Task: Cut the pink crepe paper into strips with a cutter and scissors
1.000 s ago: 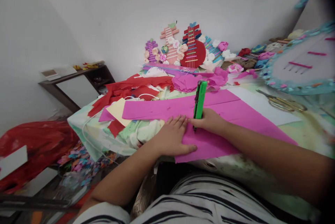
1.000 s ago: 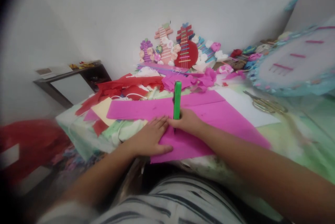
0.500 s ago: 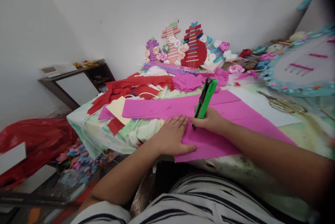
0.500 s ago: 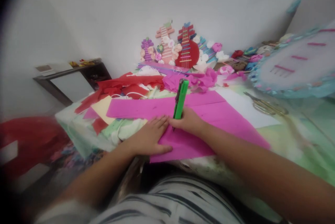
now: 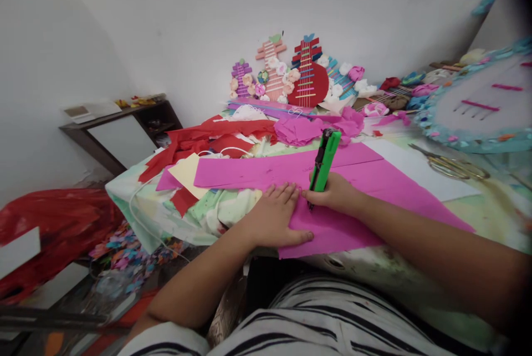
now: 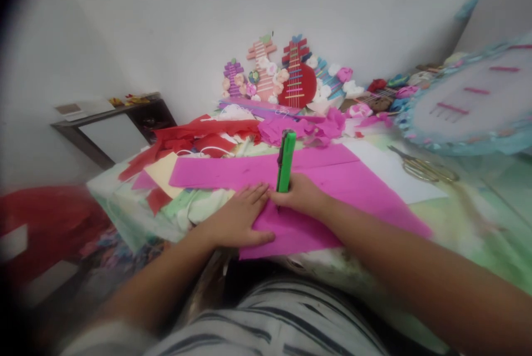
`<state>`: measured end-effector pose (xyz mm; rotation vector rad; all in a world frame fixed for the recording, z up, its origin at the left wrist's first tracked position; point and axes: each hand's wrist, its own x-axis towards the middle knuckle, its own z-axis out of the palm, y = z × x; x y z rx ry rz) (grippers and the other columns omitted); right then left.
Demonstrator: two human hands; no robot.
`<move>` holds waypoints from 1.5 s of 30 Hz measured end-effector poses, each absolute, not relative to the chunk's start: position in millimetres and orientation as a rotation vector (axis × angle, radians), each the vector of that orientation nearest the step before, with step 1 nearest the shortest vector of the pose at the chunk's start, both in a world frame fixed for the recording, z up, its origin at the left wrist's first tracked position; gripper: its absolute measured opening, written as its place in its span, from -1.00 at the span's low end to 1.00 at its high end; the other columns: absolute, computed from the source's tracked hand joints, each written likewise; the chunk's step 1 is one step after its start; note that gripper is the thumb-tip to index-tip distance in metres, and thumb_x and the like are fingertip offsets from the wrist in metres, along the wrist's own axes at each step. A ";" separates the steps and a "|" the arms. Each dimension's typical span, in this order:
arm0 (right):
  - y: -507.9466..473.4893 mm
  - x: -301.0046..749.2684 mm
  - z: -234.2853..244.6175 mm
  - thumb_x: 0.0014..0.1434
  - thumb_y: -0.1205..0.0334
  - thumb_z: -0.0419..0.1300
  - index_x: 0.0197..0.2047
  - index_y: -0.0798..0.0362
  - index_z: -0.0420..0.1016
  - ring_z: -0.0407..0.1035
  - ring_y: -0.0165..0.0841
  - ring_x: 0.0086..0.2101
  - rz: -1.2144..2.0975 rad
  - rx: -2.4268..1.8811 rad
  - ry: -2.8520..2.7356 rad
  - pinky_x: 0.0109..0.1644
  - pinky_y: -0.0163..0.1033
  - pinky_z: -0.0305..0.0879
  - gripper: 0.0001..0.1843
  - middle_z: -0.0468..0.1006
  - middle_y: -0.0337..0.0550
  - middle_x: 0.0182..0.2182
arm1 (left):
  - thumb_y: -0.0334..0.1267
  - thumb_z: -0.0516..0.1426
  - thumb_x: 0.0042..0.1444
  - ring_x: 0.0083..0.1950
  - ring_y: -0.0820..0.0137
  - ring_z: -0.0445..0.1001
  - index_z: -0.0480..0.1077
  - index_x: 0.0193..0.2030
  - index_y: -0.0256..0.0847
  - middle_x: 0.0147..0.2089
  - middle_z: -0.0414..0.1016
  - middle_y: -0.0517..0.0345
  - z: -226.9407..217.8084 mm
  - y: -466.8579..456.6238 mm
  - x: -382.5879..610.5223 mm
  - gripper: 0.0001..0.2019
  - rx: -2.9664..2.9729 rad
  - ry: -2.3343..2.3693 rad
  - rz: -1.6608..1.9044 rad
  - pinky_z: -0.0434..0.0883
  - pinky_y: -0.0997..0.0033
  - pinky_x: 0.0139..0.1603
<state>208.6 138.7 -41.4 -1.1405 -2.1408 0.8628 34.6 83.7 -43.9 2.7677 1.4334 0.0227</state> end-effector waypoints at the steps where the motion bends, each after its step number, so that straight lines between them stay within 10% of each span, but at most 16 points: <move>1: 138.5 208.6 -42.0 -0.14 0.04 0.11 -0.62 0.09 0.19 0.14 -0.49 -0.58 0.852 -1.133 -2.143 -0.51 -0.37 0.08 -0.71 0.25 -0.30 -0.68 | 0.30 -0.20 -0.06 0.28 0.16 -0.23 -0.13 0.23 -0.43 0.27 -0.22 -0.16 -43.7 83.8 34.6 -0.11 2.766 1.433 0.016 -0.22 0.16 0.23; 45: 135.0 215.1 -39.9 -0.17 0.06 0.18 -0.61 0.09 0.14 0.10 -0.51 -0.60 0.908 -1.012 -2.130 -0.52 -0.37 0.04 -0.67 0.20 -0.33 -0.68 | 0.32 -0.21 -0.07 0.29 0.18 -0.25 -0.16 0.23 -0.42 0.28 -0.25 -0.15 -44.1 84.7 34.5 -0.09 2.763 1.424 0.000 -0.23 0.17 0.24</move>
